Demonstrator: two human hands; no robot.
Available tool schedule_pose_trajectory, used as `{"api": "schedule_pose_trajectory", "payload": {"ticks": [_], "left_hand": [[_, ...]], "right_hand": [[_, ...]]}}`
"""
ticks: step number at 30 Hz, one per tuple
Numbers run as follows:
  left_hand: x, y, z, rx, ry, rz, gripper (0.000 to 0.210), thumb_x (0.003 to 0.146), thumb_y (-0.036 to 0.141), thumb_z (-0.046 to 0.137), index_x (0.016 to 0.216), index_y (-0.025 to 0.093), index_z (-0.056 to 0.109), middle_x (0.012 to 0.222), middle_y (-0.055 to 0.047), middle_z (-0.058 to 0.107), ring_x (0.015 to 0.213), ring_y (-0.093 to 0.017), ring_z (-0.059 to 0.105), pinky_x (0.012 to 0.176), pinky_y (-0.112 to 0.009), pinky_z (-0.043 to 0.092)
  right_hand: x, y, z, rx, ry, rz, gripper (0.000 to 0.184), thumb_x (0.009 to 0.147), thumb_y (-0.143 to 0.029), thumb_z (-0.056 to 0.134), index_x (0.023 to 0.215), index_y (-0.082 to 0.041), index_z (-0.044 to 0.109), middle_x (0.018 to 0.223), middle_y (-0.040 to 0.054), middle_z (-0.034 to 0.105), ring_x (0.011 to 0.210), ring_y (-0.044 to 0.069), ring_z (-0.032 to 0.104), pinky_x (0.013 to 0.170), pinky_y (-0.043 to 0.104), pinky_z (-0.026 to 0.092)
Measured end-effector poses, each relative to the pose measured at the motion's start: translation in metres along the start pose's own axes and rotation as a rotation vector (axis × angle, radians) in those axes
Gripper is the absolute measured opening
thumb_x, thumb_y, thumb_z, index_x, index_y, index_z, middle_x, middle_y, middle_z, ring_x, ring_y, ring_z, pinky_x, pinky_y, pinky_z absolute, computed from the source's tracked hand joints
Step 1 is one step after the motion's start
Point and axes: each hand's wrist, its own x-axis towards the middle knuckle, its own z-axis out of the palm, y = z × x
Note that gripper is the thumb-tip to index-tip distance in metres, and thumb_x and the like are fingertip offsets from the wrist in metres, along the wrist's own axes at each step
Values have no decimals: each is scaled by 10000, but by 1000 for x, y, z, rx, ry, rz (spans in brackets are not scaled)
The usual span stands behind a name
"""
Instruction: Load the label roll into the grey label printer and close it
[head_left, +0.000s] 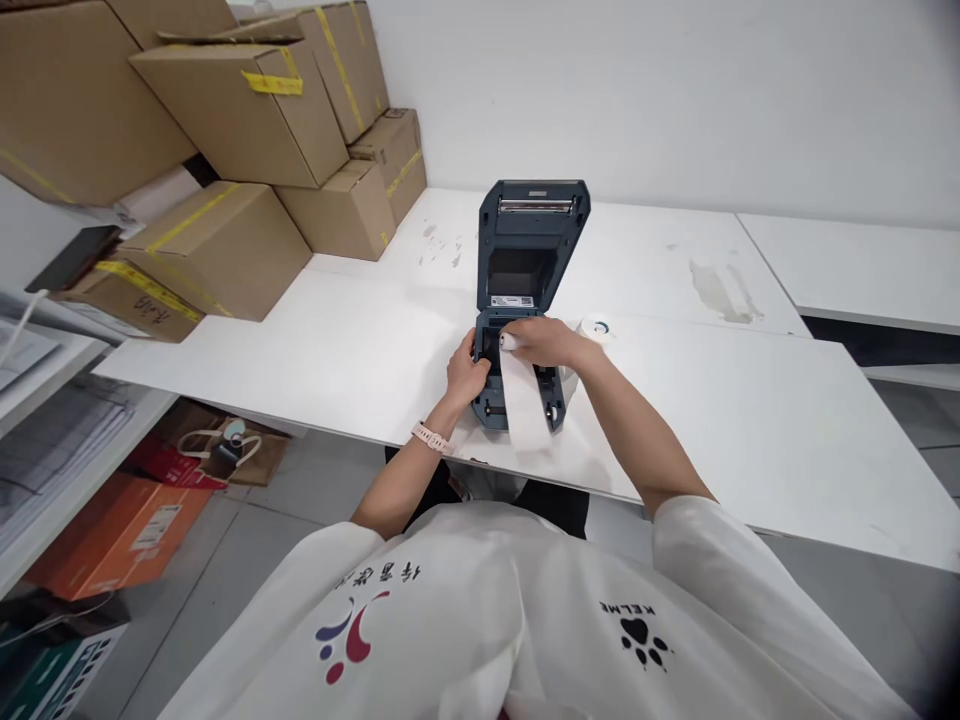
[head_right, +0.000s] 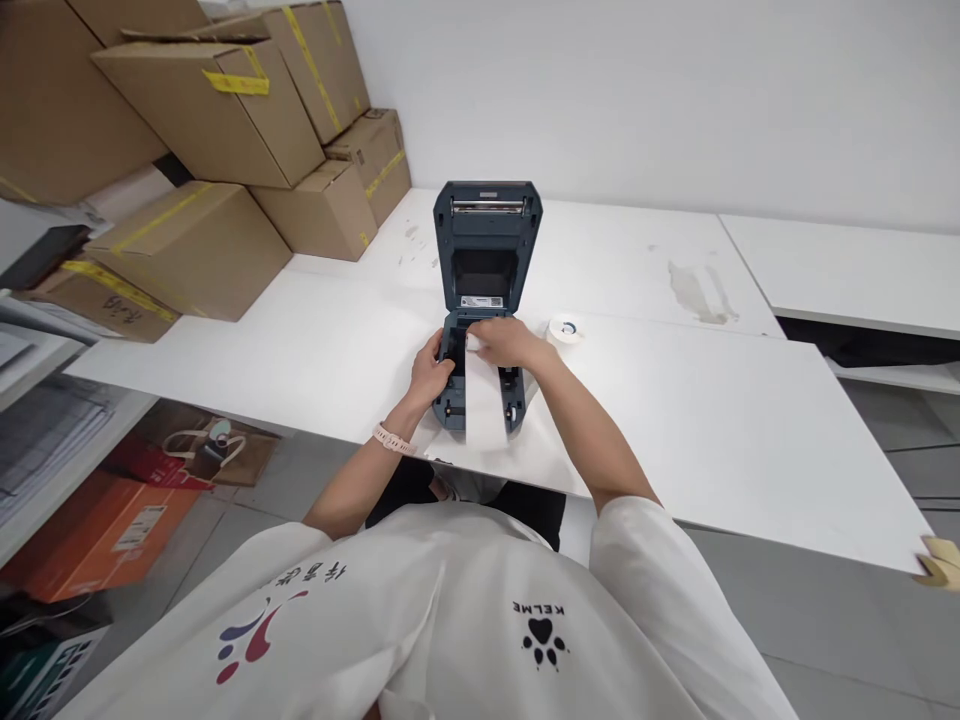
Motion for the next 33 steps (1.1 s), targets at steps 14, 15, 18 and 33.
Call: {"api": "schedule_pose_trajectory", "payload": {"ticks": [14, 15, 18, 33], "left_hand": [[-12, 13, 2, -327, -73, -108, 837, 806, 179, 615, 1609, 192, 379, 1666, -129, 467, 1470, -313, 530, 1195, -441, 484], [-12, 14, 2, -333, -75, -120, 847, 810, 189, 628, 1615, 198, 368, 1679, -126, 447, 1486, -315, 513, 1204, -438, 475], [-11, 12, 1, -332, -86, -141, 854, 832, 235, 658, 1628, 238, 349, 1696, -109, 425, 1508, -325, 487, 1213, -445, 463], [-12, 6, 1, -308, -110, -131, 808, 871, 342, 706, 1611, 287, 385, 1640, -98, 509, 1440, -313, 560, 1178, -457, 485]], "right_hand": [[-67, -42, 99, -97, 416, -45, 392, 1081, -196, 416, 1334, -147, 711, 1420, 149, 716, 1297, 341, 681, 1067, 529, 574], [-73, -46, 109, -102, 474, -43, 386, 1081, -190, 424, 1330, -147, 716, 1431, 149, 710, 1319, 342, 673, 1073, 534, 579], [-81, -56, 131, -101, 607, -29, 366, 1078, -179, 450, 1319, -143, 724, 1428, 147, 713, 1332, 332, 673, 1082, 518, 597], [-80, -70, 141, 30, 732, 3, 348, 1077, -206, 467, 1305, -163, 727, 1402, 149, 729, 1304, 337, 683, 1048, 541, 607]]}}
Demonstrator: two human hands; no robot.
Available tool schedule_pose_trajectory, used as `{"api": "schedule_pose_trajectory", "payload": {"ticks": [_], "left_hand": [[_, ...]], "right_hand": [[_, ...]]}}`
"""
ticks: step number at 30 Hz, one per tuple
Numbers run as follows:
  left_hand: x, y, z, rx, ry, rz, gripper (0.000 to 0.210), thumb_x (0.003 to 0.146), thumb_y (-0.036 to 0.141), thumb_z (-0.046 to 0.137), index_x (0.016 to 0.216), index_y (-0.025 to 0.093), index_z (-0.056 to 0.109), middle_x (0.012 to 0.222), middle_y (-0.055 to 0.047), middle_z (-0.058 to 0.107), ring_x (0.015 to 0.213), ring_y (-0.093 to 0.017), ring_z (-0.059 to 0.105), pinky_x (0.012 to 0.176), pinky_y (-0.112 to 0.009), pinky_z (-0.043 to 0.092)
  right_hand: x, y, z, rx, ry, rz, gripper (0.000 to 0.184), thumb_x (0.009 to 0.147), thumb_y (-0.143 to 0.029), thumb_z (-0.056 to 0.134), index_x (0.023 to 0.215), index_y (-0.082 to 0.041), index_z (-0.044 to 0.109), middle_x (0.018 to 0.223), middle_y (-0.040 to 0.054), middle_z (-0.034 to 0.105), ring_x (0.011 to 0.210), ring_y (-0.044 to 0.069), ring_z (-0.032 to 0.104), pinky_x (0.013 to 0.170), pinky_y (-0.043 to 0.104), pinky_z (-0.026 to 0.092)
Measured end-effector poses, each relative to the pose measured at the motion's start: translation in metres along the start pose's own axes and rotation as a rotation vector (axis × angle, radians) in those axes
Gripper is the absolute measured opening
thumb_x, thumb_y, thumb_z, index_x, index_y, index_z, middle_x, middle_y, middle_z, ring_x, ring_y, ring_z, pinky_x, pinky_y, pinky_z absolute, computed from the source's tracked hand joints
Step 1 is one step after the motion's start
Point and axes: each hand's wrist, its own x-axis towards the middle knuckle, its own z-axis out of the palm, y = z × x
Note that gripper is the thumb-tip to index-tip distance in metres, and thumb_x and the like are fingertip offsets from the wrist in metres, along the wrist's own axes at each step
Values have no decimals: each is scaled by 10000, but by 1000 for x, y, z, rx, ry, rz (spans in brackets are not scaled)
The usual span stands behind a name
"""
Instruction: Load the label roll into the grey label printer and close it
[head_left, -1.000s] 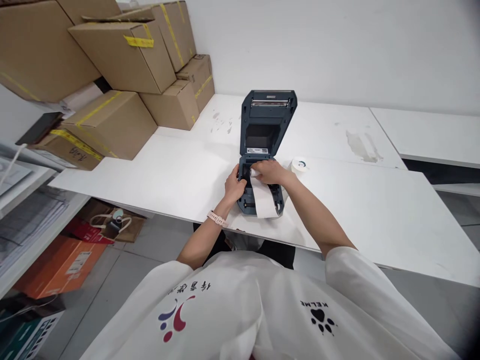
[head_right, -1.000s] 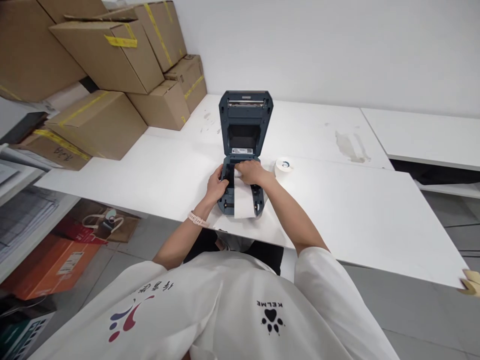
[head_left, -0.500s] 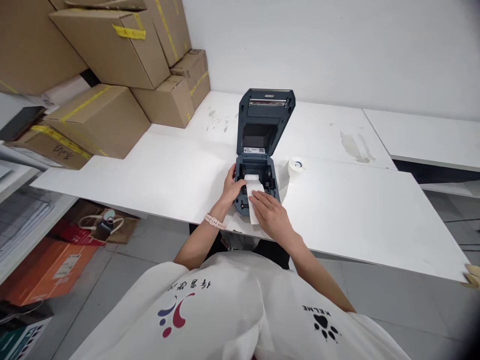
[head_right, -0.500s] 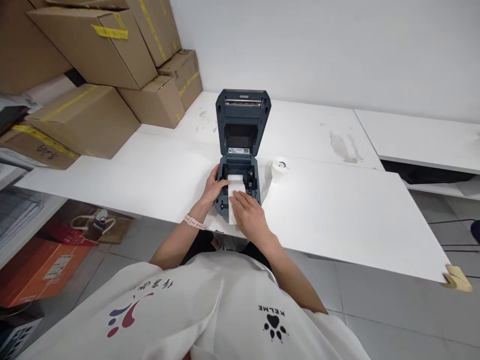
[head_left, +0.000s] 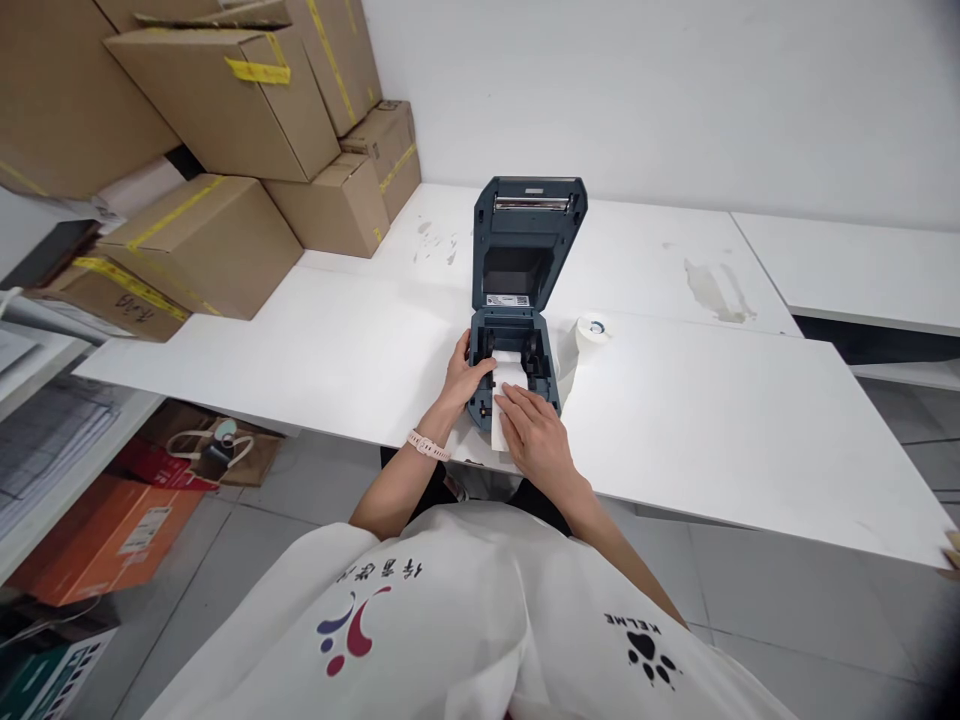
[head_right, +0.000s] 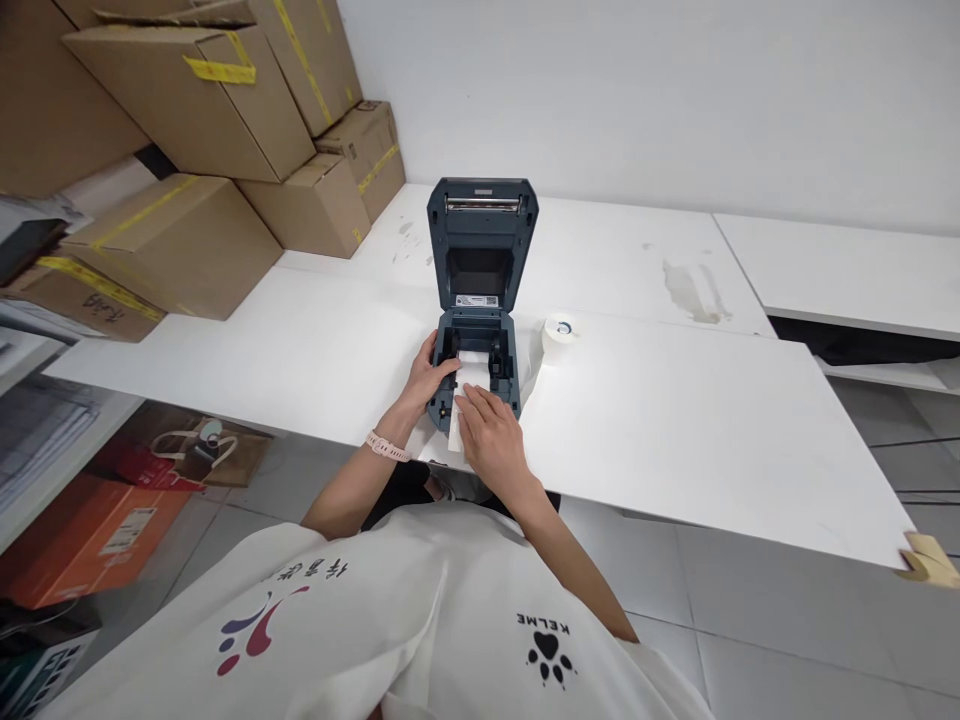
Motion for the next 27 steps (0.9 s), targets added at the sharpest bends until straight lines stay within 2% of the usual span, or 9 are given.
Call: {"api": "schedule_pose_trajectory", "payload": {"ticks": [4, 9, 11, 14, 16, 19, 22, 25, 27], "left_hand": [[-22, 0, 2, -44, 9, -25, 830, 876, 465, 738, 1603, 256, 399, 1602, -122, 552, 1435, -325, 569, 1175, -467, 493], [-68, 6, 7, -35, 31, -100, 1011, 829, 510, 805, 1665, 285, 282, 1709, -116, 418, 1560, -351, 431, 1245, -473, 428], [-86, 9, 8, -45, -8, -150, 1114, 808, 539, 828, 1692, 303, 193, 1728, -124, 385, 1579, -369, 401, 1239, -483, 436], [-104, 9, 9, -47, -36, -173, 1202, 779, 581, 848, 1704, 305, 130, 1746, -135, 343, 1603, -380, 356, 1257, -491, 415], [-109, 6, 9, -56, -36, -168, 1237, 758, 599, 859, 1705, 301, 121, 1753, -138, 326, 1605, -376, 353, 1274, -497, 391], [-112, -1, 8, -76, -44, -143, 1288, 726, 636, 866, 1706, 290, 106, 1749, -142, 334, 1595, -376, 371, 1284, -501, 378], [-112, -6, 3, -58, -78, -113, 1290, 727, 648, 862, 1709, 295, 103, 1766, -130, 301, 1607, -375, 349, 1295, -490, 365], [-111, -8, -8, -69, -133, -150, 1250, 758, 686, 818, 1712, 299, 110, 1794, -111, 229, 1629, -377, 302, 1307, -486, 344], [-107, -6, -16, -105, -118, -182, 1130, 824, 770, 688, 1707, 314, 152, 1807, -85, 186, 1652, -369, 245, 1317, -498, 320]], "right_hand": [[-5, 2, -3, 88, -9, 37, 354, 1079, -241, 470, 1315, -196, 730, 1418, 136, 721, 1330, 334, 673, 1067, 561, 594], [5, 23, -22, 362, -2, 135, 315, 1061, -389, 544, 1272, -291, 757, 1329, 91, 773, 1264, 310, 712, 1067, 557, 592], [35, 44, -35, 451, 133, 251, 387, 1029, -515, 591, 1349, -331, 705, 1382, 72, 745, 1287, 296, 695, 1108, 548, 565], [111, 81, -54, 550, 298, 361, 679, 954, -711, 596, 1533, -367, 514, 1664, 25, 497, 1528, 291, 474, 1251, 545, 413], [168, 99, -63, 720, 275, 413, 696, 970, -766, 504, 1564, -410, 435, 1719, -51, 407, 1600, 221, 349, 1307, 475, 322], [221, 105, -68, 969, 145, 451, 684, 1023, -778, 279, 1501, -352, 522, 1634, -40, 528, 1564, 212, 390, 1303, 481, 323], [213, 92, -69, 1046, 118, 461, 708, 1009, -806, 245, 1425, -351, 593, 1533, -27, 624, 1533, 234, 421, 1264, 498, 377], [162, 77, -65, 1034, 113, 454, 778, 950, -886, 265, 1377, -352, 637, 1499, -12, 645, 1534, 264, 441, 1249, 494, 412], [122, 69, -59, 969, 88, 423, 823, 912, -924, 290, 1355, -340, 665, 1525, -3, 624, 1561, 297, 422, 1277, 523, 385]]}}
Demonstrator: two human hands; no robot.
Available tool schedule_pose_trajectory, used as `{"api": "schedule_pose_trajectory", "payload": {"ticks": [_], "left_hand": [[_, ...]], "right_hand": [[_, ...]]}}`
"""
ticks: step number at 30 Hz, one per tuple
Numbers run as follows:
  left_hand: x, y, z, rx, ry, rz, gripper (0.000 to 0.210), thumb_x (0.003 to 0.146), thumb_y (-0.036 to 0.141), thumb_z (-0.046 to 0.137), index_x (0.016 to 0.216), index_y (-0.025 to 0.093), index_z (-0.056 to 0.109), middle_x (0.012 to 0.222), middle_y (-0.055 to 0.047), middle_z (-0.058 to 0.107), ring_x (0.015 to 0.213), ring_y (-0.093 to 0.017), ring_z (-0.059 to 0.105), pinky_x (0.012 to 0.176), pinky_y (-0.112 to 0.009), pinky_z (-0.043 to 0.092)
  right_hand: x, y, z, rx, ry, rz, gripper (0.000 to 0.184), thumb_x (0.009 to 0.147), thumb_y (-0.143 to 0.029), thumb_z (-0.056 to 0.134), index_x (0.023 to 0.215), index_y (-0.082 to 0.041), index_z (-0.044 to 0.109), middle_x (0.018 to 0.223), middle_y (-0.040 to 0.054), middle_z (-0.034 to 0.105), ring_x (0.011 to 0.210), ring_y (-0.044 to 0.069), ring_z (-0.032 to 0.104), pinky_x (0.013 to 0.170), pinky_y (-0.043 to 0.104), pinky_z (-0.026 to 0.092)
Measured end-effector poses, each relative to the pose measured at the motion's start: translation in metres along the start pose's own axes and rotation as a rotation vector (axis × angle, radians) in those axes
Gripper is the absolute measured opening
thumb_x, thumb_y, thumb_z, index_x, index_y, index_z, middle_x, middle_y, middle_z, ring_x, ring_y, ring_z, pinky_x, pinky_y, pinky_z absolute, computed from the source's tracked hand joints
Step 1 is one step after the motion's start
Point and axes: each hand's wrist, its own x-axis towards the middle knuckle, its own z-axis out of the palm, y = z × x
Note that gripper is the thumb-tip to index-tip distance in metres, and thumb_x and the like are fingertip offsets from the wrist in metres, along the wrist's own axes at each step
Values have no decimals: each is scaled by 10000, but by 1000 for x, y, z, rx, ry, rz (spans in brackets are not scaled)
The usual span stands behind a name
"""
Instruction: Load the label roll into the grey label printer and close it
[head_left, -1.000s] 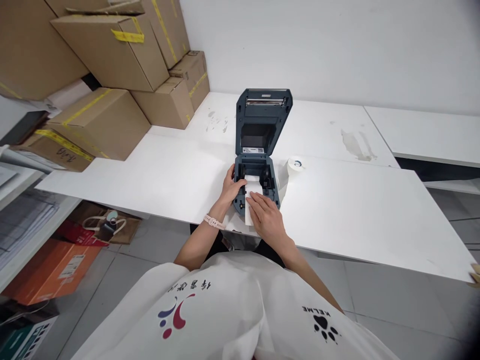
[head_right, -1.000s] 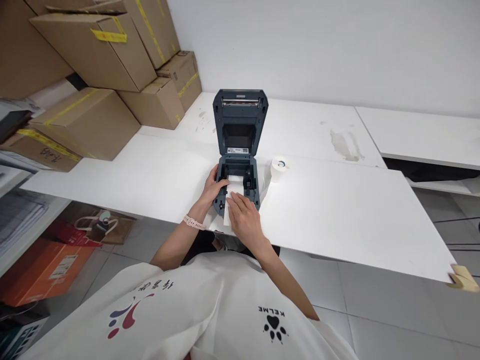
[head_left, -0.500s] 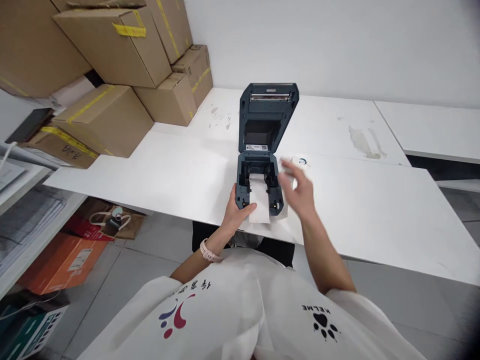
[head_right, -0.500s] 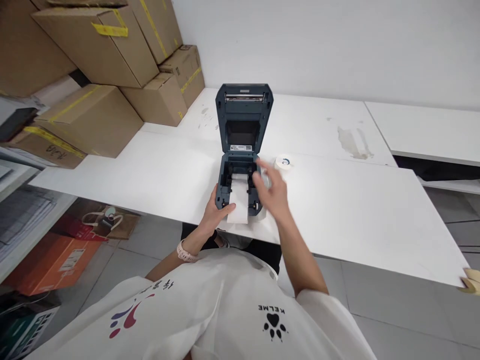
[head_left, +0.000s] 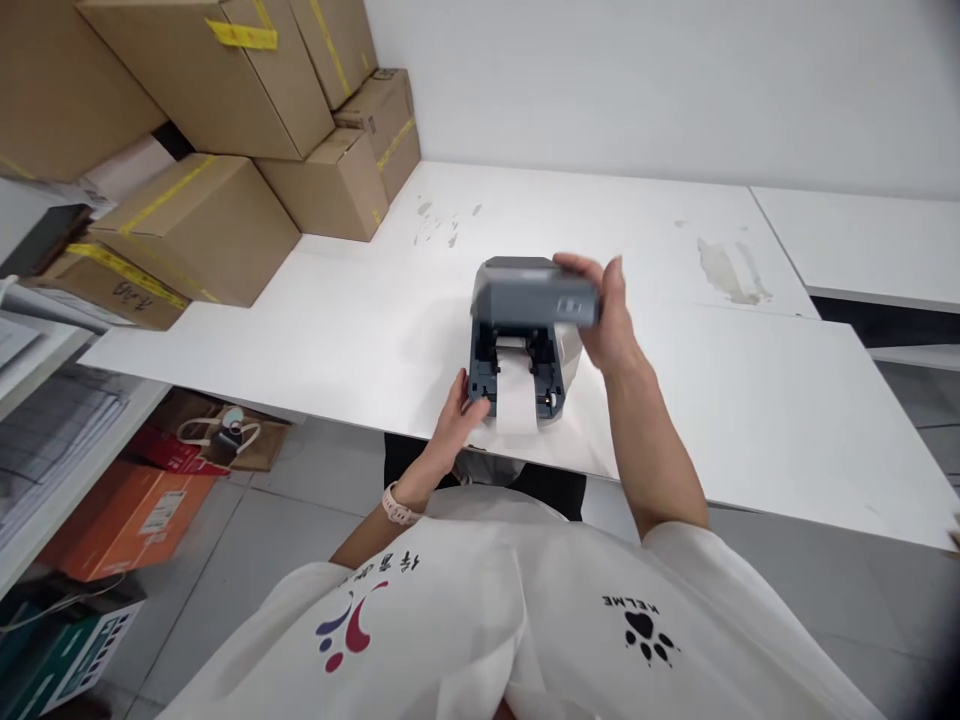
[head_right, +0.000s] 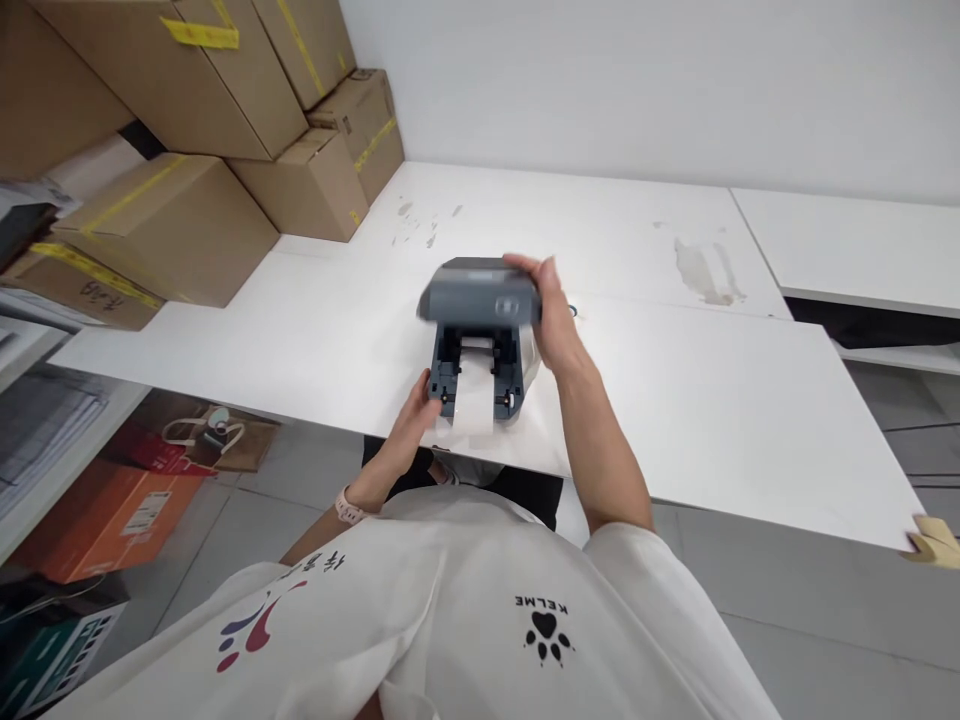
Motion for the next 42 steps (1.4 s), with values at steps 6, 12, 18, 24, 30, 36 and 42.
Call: {"api": "schedule_pose_trajectory", "payload": {"ticks": [6, 12, 18, 24, 30, 36, 42], "left_hand": [[15, 22, -2, -40, 140, 30, 924, 926, 763, 527, 1685, 331, 225, 1813, -54, 167, 1681, -308, 163, 1336, -493, 282], [21, 32, 17, -25, 59, 26, 980, 855, 560, 769, 1668, 313, 281, 1733, -74, 388, 1607, -338, 365, 1302, -496, 375], [19, 30, 23, -29, 85, 37, 899, 861, 548, 762, 1622, 274, 370, 1635, -116, 520, 1510, -355, 497, 1226, -500, 464], [15, 26, 14, 67, 35, 137, 787, 868, 569, 749, 1537, 259, 474, 1606, -116, 548, 1473, -334, 530, 1172, -445, 499], [-31, -3, 10, 223, 336, 3, 518, 844, 660, 716, 1047, 183, 740, 1072, -108, 776, 900, -213, 715, 710, -310, 545], [-24, 1, 31, -24, -40, -238, 512, 759, 673, 765, 669, 171, 724, 730, -90, 770, 545, -121, 583, 516, -271, 409], [-17, 5, 28, 153, -31, -100, 459, 794, 562, 758, 538, 189, 679, 553, -27, 671, 501, -103, 532, 526, -258, 383]], "right_hand": [[-76, 38, 4, -277, -59, 55, 918, 890, -728, 677, 1665, -405, 305, 1804, -22, 183, 1674, 302, 174, 1335, 577, 281], [-100, 71, -7, -74, 44, 318, 986, 866, -612, 781, 1677, -432, 249, 1745, 40, 358, 1615, 330, 348, 1246, 633, 420], [-105, 76, 2, 86, 34, 408, 881, 879, -612, 736, 1640, -364, 367, 1653, 52, 514, 1507, 322, 518, 1229, 584, 472], [-104, 79, 2, 59, 12, 383, 999, 860, -660, 728, 1683, -340, 260, 1645, 84, 519, 1469, 343, 557, 1198, 586, 503], [-103, 85, 2, 48, 35, 340, 915, 883, -652, 692, 1657, -337, 319, 1708, 56, 433, 1574, 316, 424, 1252, 572, 440], [-105, 87, 5, 21, 42, 320, 873, 893, -640, 671, 1644, -332, 350, 1691, 48, 458, 1546, 312, 462, 1248, 563, 446], [-99, 75, 13, -8, 130, 356, 989, 867, -547, 711, 1691, -297, 225, 1711, 110, 408, 1555, 325, 446, 1230, 583, 452]]}}
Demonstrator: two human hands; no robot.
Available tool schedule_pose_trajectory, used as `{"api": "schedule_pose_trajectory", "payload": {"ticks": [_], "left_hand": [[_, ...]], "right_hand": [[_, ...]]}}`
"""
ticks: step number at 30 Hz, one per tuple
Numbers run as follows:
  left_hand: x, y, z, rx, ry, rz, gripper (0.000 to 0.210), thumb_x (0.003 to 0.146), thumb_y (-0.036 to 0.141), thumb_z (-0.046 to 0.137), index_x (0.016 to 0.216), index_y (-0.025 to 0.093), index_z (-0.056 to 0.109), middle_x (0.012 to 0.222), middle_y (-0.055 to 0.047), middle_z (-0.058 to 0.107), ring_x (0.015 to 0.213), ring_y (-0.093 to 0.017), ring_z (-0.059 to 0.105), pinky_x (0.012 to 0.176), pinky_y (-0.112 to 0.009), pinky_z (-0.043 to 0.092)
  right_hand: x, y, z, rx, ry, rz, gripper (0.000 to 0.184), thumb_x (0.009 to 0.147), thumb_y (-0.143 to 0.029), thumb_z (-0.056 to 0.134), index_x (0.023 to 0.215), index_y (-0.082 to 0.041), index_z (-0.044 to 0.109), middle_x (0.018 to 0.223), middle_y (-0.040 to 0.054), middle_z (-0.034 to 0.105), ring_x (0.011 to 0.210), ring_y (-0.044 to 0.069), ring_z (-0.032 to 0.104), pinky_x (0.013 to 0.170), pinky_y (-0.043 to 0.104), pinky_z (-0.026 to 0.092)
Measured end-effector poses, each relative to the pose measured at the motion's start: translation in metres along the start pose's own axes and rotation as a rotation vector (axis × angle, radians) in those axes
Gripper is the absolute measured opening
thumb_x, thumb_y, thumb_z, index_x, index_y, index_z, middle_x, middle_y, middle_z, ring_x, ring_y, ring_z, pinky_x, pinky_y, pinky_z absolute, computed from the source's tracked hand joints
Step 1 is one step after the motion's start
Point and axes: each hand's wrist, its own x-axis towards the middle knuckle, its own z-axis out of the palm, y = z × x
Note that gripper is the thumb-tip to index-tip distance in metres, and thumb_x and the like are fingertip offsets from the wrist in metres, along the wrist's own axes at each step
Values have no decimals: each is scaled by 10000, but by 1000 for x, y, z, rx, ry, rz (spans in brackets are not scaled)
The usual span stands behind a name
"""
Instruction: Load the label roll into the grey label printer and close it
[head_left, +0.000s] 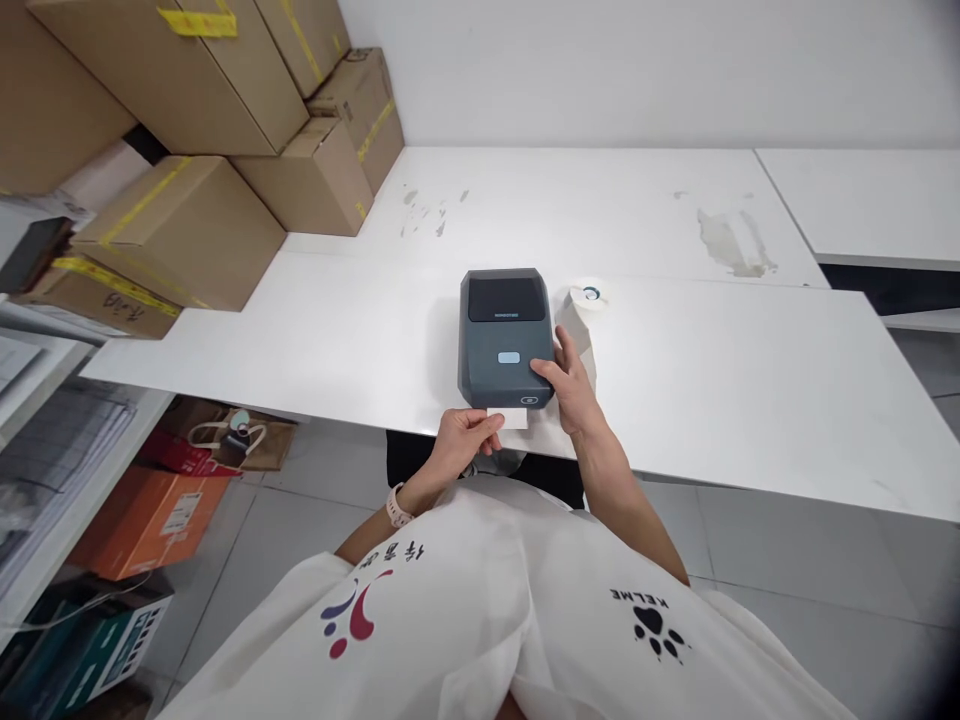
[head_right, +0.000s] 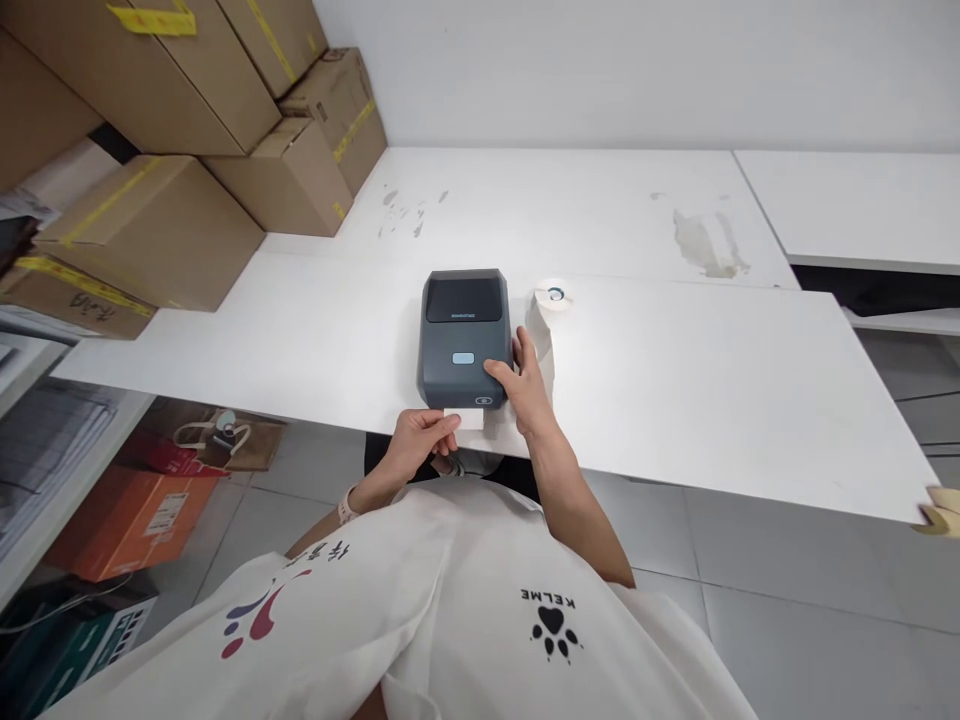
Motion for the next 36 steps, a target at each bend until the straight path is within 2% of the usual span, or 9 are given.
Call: {"api": "schedule_pose_trajectory", "payload": {"ticks": [6, 10, 12, 15, 17, 22, 27, 31, 36], "left_hand": [[-7, -6, -40, 175, -145, -18, 359, 833, 550, 755, 758, 203, 806, 725, -43, 761, 661, -165, 653, 629, -285, 512], [-4, -3, -63, 188, 126, 76, 380, 868, 565, 717, 736, 213, 773, 779, -44, 778, 767, -197, 706, 750, -325, 570], [-1, 1, -62, 174, 302, 200, 385, 929, 583, 647, 968, 235, 808, 1075, -68, 821, 1042, -241, 742, 930, -365, 583], [3, 8, -49, 157, 283, 323, 551, 1029, 603, 481, 1467, 299, 622, 1646, -42, 533, 1558, -254, 452, 1279, -415, 375], [3, 11, -37, 154, 189, 331, 625, 1051, 620, 405, 1595, 320, 473, 1764, -4, 332, 1667, -240, 228, 1359, -420, 227], [13, 34, -31, 108, 183, 460, 675, 1039, 687, 333, 1611, 348, 444, 1775, 33, 299, 1681, -244, 169, 1374, -429, 194], [54, 71, -45, 6, 153, 603, 685, 1015, 701, 417, 1609, 360, 416, 1736, 11, 389, 1657, -303, 254, 1347, -489, 244], [94, 68, -47, 132, 181, 481, 827, 939, 488, 676, 1658, 372, 283, 1795, -10, 243, 1675, -328, 178, 1341, -514, 237], [118, 41, -39, 274, 184, 303, 954, 866, 344, 707, 1686, 282, 224, 1726, -118, 388, 1613, -390, 325, 1258, -519, 389]], "right_hand": [[7, -15, 16, -121, 76, -115, 1076, 805, -515, 817, 1692, -331, 238, 1714, 114, 379, 1549, 355, 436, 1236, 584, 450], [10, -15, 16, -130, 80, -155, 1071, 803, -483, 828, 1689, -366, 238, 1689, 104, 422, 1510, 359, 486, 1200, 586, 492], [9, -14, 13, -148, 55, -167, 1068, 823, -503, 815, 1695, -378, 211, 1695, 97, 420, 1513, 358, 486, 1186, 584, 508], [2, -13, 7, -177, 18, -147, 964, 907, -607, 707, 1700, -379, 208, 1738, 63, 362, 1574, 335, 414, 1228, 562, 475], [-4, -12, 2, -147, 23, -123, 838, 959, -675, 597, 1681, -391, 280, 1753, 16, 343, 1606, 315, 366, 1273, 555, 422], [-9, -26, -5, 7, 37, -161, 802, 951, -828, 438, 1620, -387, 423, 1722, -45, 402, 1624, 281, 337, 1336, 552, 308], [25, -78, -5, -89, 15, -365, 812, 945, -890, 299, 1580, -416, 474, 1696, -74, 440, 1632, 252, 316, 1357, 527, 236], [77, -106, -2, -236, -10, -505, 790, 984, -843, 273, 1629, -398, 377, 1716, -58, 404, 1647, 227, 271, 1356, 487, 231], [112, -111, 5, -607, 163, -618, 796, 1002, -740, 405, 1649, -281, 344, 1733, 75, 368, 1635, 331, 268, 1306, 586, 298]]}}
